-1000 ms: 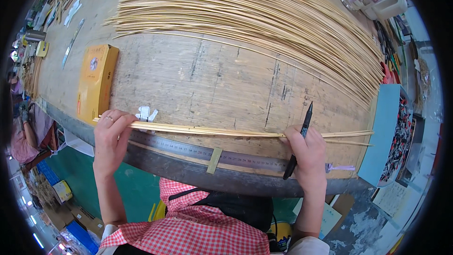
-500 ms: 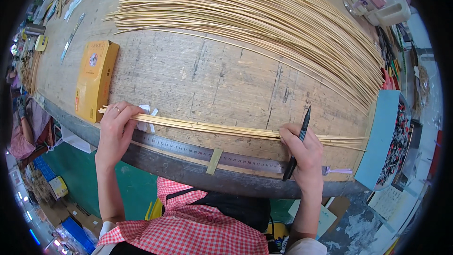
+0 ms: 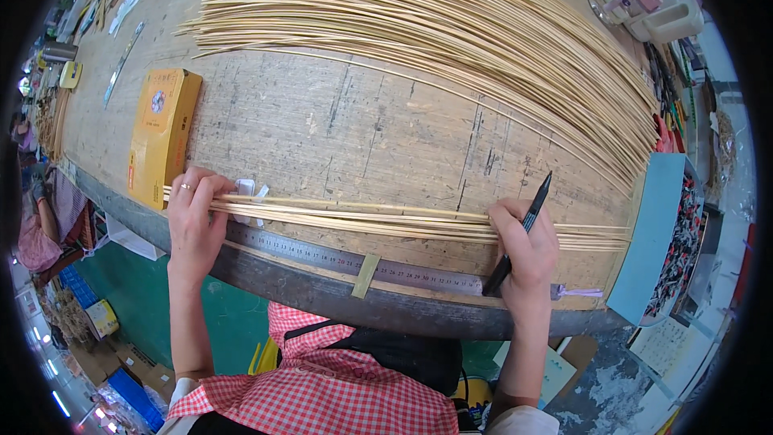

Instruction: The person aligns bamboo sticks on a wooden workbench and uses a black marker to make marks on them. They repeatedly measure and mark the sticks, occasionally using a small rectangular block as a guide. The sticks are handled one at a time or in small groups.

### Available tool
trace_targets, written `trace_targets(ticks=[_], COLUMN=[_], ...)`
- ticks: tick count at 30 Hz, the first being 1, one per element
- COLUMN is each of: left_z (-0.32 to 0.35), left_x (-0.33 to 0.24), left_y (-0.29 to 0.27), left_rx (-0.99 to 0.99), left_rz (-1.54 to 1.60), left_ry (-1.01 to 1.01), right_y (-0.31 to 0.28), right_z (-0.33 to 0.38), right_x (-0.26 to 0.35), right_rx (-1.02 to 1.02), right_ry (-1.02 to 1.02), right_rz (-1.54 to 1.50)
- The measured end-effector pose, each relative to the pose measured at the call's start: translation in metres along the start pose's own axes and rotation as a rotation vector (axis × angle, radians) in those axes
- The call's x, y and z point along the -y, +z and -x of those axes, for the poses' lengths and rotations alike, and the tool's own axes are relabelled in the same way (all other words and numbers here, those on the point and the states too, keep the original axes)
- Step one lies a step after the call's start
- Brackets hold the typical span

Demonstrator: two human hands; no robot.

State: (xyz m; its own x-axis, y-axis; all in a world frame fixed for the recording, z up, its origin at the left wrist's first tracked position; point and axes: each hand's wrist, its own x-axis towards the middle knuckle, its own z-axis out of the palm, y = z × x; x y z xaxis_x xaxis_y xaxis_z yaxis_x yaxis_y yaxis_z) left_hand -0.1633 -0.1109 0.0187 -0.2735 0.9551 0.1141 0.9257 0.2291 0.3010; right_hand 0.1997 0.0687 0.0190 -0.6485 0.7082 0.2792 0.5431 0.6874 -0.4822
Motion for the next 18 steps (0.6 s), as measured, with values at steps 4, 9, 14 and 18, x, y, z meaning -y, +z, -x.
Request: trace_targets(ticks=[4,9,14,18], left_z=[-0.003,-0.012,0.006,0.024], left_x=[0.000,-0.017,0.000,0.029], left_y=[0.005,0.003,-0.014,-0.051], left_rx=[-0.175,-0.274,-0.139,-0.252], left_rz=[-0.121,-0.245,-0.187,-0.276], left_ry=[0.078,0.097,0.055,-0.065], right_y=[0.009,0.012,0.000,-0.025], right_z=[-0.003,-0.012,-0.012,-0.022], right_x=[-0.006,-0.004,-0.005,-0.001], right_rx=[-0.058,-0.022,0.121,-0.066], right_ry=[-0.007,0.085,0.266,0.112], right_rz=[0.036,0.045,-0.006,0.053])
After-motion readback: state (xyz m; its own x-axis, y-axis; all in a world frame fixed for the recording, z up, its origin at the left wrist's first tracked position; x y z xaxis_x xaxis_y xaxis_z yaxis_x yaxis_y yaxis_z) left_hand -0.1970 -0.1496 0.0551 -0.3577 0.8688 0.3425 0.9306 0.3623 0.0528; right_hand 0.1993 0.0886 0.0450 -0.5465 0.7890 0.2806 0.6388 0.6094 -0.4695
